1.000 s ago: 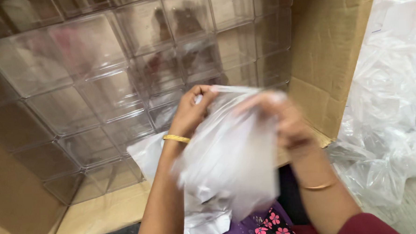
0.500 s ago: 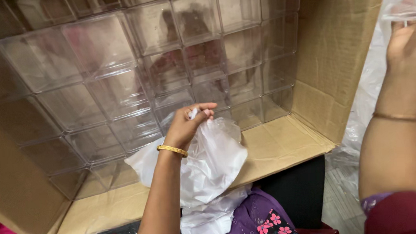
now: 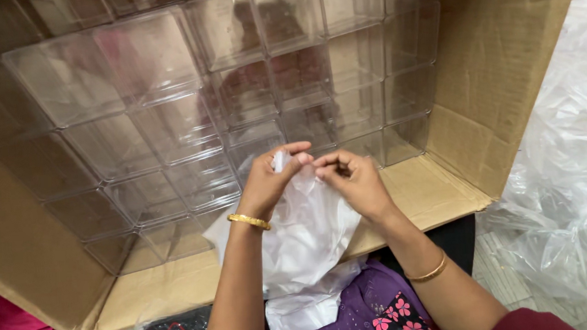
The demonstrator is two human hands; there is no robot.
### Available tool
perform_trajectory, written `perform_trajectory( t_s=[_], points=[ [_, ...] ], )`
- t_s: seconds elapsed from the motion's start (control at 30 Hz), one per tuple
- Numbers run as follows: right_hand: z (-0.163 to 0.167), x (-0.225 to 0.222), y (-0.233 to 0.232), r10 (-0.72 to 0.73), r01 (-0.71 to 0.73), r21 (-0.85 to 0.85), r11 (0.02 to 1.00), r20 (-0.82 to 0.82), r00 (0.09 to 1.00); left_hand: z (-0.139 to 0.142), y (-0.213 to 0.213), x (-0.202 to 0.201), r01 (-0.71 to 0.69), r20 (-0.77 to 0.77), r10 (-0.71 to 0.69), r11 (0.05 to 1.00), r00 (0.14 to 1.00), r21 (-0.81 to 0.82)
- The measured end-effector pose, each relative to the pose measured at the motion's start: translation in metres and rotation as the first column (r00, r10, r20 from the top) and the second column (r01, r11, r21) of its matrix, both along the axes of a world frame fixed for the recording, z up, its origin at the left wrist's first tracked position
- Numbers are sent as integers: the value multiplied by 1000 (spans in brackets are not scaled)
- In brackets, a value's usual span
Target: The person sits on the floor and unwraps clear plastic boxes from plastic bags one at a time, placing each unwrapped box into a large cardboard box in front of them. They stack the boxes and set the empty plastic bags aside as they work through the pile.
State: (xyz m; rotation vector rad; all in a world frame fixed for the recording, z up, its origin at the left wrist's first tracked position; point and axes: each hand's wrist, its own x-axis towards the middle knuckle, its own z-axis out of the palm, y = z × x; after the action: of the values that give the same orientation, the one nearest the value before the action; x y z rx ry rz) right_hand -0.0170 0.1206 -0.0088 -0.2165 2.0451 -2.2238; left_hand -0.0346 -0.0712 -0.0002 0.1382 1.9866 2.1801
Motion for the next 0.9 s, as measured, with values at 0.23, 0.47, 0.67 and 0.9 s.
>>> perform_trajectory(
  t_s=[0.23,0.47,0.67,0.9],
  points=[
    [-3,2,2,-30,66,171,983,-206,978,-14,-4,5,49,39,-50,998,998,27],
    [-45,-20,24,431,-267,-500,824,248,868,-26,-61,9,43,122,-67,981,990,190],
    [-52,-54,25,514,-435,-801,412,-191,836,-11,-104,9,-32,29,33,998,999,-61],
    [-19,-92,-37,151,11,365,931,-414,897,3,-84,7,-529,-520,165,482,838,-698]
  ],
)
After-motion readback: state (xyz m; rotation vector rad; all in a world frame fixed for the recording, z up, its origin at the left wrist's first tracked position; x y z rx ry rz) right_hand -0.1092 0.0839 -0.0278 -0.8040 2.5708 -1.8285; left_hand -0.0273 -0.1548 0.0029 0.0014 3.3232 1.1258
